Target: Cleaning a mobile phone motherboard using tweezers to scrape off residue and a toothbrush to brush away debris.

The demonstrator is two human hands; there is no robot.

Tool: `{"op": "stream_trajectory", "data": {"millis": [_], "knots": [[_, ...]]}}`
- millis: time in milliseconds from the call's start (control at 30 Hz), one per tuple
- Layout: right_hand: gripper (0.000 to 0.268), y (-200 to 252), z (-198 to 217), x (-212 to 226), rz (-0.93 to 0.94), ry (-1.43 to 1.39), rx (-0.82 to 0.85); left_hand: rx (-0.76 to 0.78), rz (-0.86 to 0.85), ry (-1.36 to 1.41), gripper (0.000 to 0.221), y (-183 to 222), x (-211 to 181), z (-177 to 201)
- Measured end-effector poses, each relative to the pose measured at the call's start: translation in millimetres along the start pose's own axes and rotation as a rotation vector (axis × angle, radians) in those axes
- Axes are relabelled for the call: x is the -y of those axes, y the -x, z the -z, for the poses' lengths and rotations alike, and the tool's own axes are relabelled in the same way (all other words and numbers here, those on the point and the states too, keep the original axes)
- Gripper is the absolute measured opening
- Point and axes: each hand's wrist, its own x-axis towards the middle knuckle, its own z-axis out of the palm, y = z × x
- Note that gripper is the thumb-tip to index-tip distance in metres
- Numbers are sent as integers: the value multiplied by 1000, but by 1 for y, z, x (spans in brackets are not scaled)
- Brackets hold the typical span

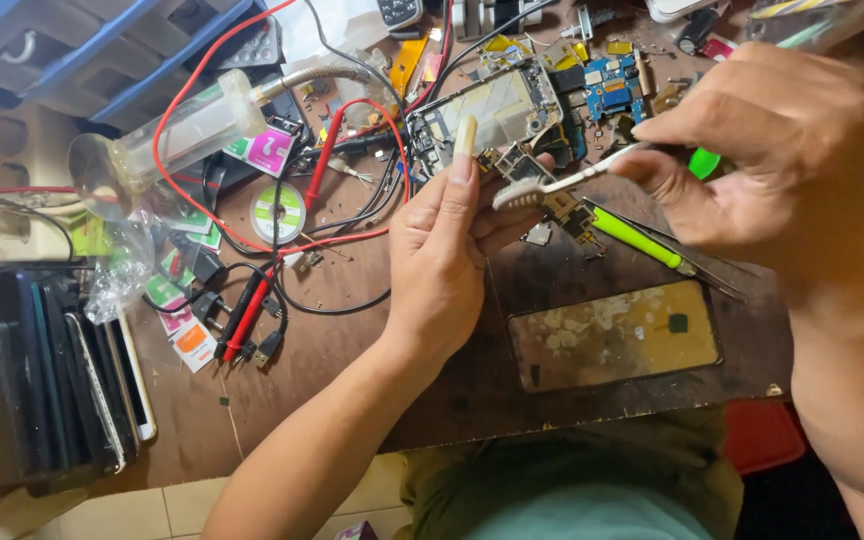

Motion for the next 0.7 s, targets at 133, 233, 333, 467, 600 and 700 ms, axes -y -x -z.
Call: {"op": "stream_trajectory", "data": {"millis": [133, 233, 333, 467, 600, 700], "knots": [[30, 17, -2, -11, -88, 47, -56, 25, -29, -4, 36, 1, 5, 4], [39, 13, -5, -15, 51, 131, -40, 48, -11, -51, 42, 3, 4, 2], [37, 12, 1, -10, 11, 85, -12, -30, 6, -78, 43, 1, 2, -1], [35, 10, 1, -8, -6, 89, -10, -44, 14, -75, 42, 1, 3, 1], [33, 7, 7, -7, -64, 4, -8, -31, -13, -60, 44, -1, 5, 5], [33, 12, 9, -4, -83, 41, 12, -30, 7, -50, 37, -1, 7, 3]]}}
